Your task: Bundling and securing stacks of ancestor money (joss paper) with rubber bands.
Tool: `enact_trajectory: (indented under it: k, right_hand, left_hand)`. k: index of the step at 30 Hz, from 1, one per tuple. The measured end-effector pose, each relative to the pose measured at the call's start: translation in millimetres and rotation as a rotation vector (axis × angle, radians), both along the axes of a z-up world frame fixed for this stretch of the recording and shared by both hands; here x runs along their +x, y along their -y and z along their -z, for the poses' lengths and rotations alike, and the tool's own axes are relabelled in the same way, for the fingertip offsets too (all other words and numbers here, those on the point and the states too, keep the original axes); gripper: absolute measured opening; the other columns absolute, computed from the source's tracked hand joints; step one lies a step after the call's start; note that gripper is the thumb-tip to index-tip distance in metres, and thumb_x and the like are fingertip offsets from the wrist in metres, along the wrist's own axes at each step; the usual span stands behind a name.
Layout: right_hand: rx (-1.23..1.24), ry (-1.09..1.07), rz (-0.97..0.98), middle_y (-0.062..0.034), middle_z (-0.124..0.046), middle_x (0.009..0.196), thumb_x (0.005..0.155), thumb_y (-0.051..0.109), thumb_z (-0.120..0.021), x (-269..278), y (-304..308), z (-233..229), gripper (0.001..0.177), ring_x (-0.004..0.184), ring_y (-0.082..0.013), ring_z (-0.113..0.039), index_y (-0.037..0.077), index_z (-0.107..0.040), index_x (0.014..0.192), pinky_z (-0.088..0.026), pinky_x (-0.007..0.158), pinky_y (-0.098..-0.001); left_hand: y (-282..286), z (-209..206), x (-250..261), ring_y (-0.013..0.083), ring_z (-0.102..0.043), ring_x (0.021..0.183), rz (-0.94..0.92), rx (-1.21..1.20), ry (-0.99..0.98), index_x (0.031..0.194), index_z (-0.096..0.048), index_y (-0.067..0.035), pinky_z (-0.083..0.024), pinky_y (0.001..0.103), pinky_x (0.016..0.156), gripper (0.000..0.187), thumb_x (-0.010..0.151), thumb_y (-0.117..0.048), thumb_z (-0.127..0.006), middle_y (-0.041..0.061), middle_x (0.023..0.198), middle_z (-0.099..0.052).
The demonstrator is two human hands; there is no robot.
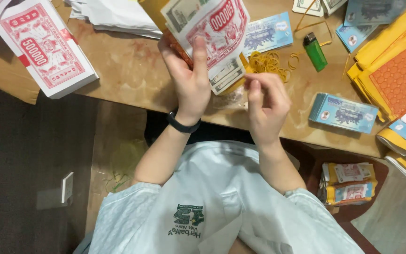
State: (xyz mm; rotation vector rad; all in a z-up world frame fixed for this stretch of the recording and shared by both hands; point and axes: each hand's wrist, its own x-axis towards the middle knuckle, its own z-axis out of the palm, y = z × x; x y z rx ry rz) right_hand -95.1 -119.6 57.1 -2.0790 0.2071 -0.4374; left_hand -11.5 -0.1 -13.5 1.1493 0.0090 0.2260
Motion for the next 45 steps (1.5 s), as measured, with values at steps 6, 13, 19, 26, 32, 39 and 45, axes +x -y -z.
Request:
enact_trajectory:
  k: [6,13,19,26,32,39,45]
  right_hand:
    - [-0.006,0.177,-0.092,-0.0118,-0.059,0.123,0.114,0.016,-0.058,41,3,-38,0.032,0.108,-0.0162,-0.063,0.0,-0.056,0.141,-0.055,0.093,-0.0276]
    - [0.11,0.093,-0.09,-0.0056,-0.063,0.117,0.116,0.013,-0.065,23,13,22,0.029,0.105,-0.0119,-0.062,0.001,-0.048,0.137,-0.054,0.095,-0.0276]
    - [0.223,0.174,-0.12,-0.0045,-0.053,0.125,0.117,0.012,-0.064,17,21,46,0.037,0.113,-0.0138,-0.056,0.004,-0.036,0.14,-0.051,0.102,-0.0269]
    - [0.416,0.08,-0.21,-0.0041,-0.057,0.125,0.113,0.027,-0.063,16,35,34,0.047,0.111,-0.0103,-0.058,0.007,-0.037,0.146,-0.052,0.101,-0.0248]
    - [-0.444,-0.004,-0.105,-0.0135,-0.059,0.121,0.108,0.014,-0.067,20,82,16,0.024,0.109,-0.0279,-0.06,0.002,-0.064,0.129,-0.051,0.096,-0.038]
    - [-0.581,-0.059,0.099,-0.0141,-0.063,0.109,0.098,0.007,-0.081,6,104,62,0.011,0.106,-0.0315,-0.061,0.002,-0.075,0.105,-0.052,0.09,-0.0409]
    - [-0.077,-0.055,0.133,-0.005,-0.066,0.099,0.095,0.008,-0.083,20,106,33,0.01,0.081,-0.0106,-0.063,0.002,-0.079,0.102,-0.052,0.072,-0.0255]
  left_hand:
    - [-17,-26,-11,0.014,-0.059,0.125,0.362,0.007,0.105,0.149,-0.037,-0.007,-0.05,0.03,0.11,0.043,0.115,-0.009,-0.063,0.008,0.135,-0.057]
    - [-16,-26,-19,0.0125,-0.057,0.122,0.585,0.018,0.08,0.152,-0.039,-0.005,-0.049,0.028,0.108,0.04,0.117,-0.007,-0.059,0.008,0.132,-0.055]
    - [-8,-26,-21,0.0162,-0.046,0.139,0.559,0.228,0.179,0.157,-0.026,-0.004,-0.039,0.03,0.121,0.044,0.121,-0.019,-0.045,0.008,0.147,-0.044]
    - [-5,-19,-20,0.0168,-0.049,0.137,0.725,0.032,0.001,0.152,-0.033,-0.002,-0.041,0.033,0.121,0.043,0.118,-0.022,-0.049,0.01,0.145,-0.051]
    - [-15,12,0,0.0164,-0.06,0.122,0.6,-0.1,-0.096,0.141,-0.044,0.001,-0.051,0.034,0.11,0.037,0.117,-0.027,-0.05,0.01,0.133,-0.061]
    - [-37,9,-1,0.0174,-0.066,0.117,0.842,-0.663,-0.291,0.138,-0.053,-0.001,-0.053,0.036,0.105,0.037,0.115,-0.03,-0.05,0.009,0.129,-0.067]
    - [-35,2,-8,0.0158,-0.065,0.117,0.921,-0.705,-0.269,0.145,-0.051,-0.003,-0.053,0.034,0.104,0.04,0.115,-0.029,-0.05,0.007,0.133,-0.066]
